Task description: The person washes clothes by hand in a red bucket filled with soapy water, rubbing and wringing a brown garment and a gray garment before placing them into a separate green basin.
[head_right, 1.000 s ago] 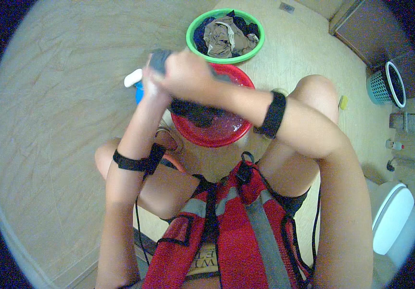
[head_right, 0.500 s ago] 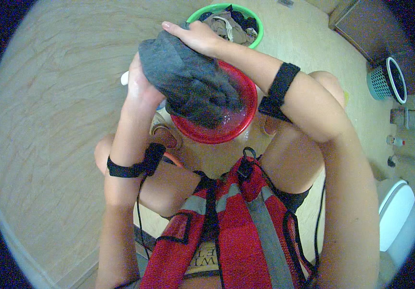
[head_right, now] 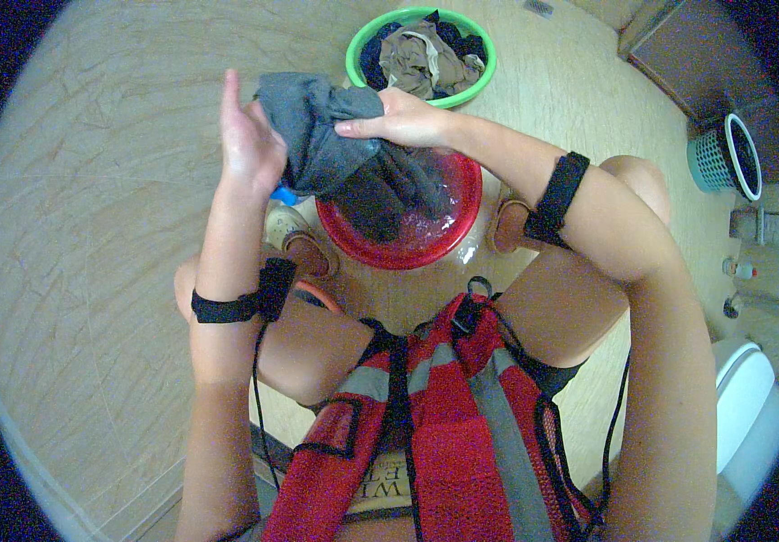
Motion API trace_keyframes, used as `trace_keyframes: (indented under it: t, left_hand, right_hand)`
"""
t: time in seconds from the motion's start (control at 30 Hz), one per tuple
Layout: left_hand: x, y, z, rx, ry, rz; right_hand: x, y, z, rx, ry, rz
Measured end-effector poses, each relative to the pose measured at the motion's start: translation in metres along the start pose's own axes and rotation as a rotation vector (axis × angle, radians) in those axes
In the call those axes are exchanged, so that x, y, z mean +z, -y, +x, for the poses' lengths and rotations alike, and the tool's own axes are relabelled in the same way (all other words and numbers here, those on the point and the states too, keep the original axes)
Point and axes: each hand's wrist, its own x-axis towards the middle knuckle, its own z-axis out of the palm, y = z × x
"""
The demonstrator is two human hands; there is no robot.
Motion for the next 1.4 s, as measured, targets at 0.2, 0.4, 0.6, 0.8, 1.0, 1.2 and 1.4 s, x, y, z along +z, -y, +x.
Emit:
trace_keyframes:
  t: [0.2,0.4,0.6,0.8,1.0,1.2,1.4]
  left_hand:
    - [-0.001,0.036,0.004,-0.073,-0.157,0.579]
    - [0.01,0.063,0.027,-0.027,-0.155,0.12]
    - [0.025,0.057,0.038,0.09,-0.268,0.544]
    - [0.016,0.047,0.043,0.018,-0.045,-0.191]
    - [0.027,0.049,0.037,-0.056,-0.106,-0.248]
    - [0.03,0.052,0.027,-0.096,-0.004,-0.298]
    - [0.015,0.039,0.028,-0.094,-0.027,-0.176]
  right_hand:
    - [0.0,0.002,0.028,-0.098,-0.541,0.141]
    - [0.002,-0.004,0.049,-0.039,-0.835,-0.246]
    - [-0.012,0.027,0.039,-0.102,-0.903,-0.445]
    - [0.035,0.013,0.036,-0.244,-0.88,-0.694]
    - [0.024,0.028,0.036,-0.056,-0.933,-0.771]
    - [0.013,0.025,0.033,-0.15,-0.886,-0.772]
    - [0.027,0.014,0.03,-0.158,-0.757,-0.783]
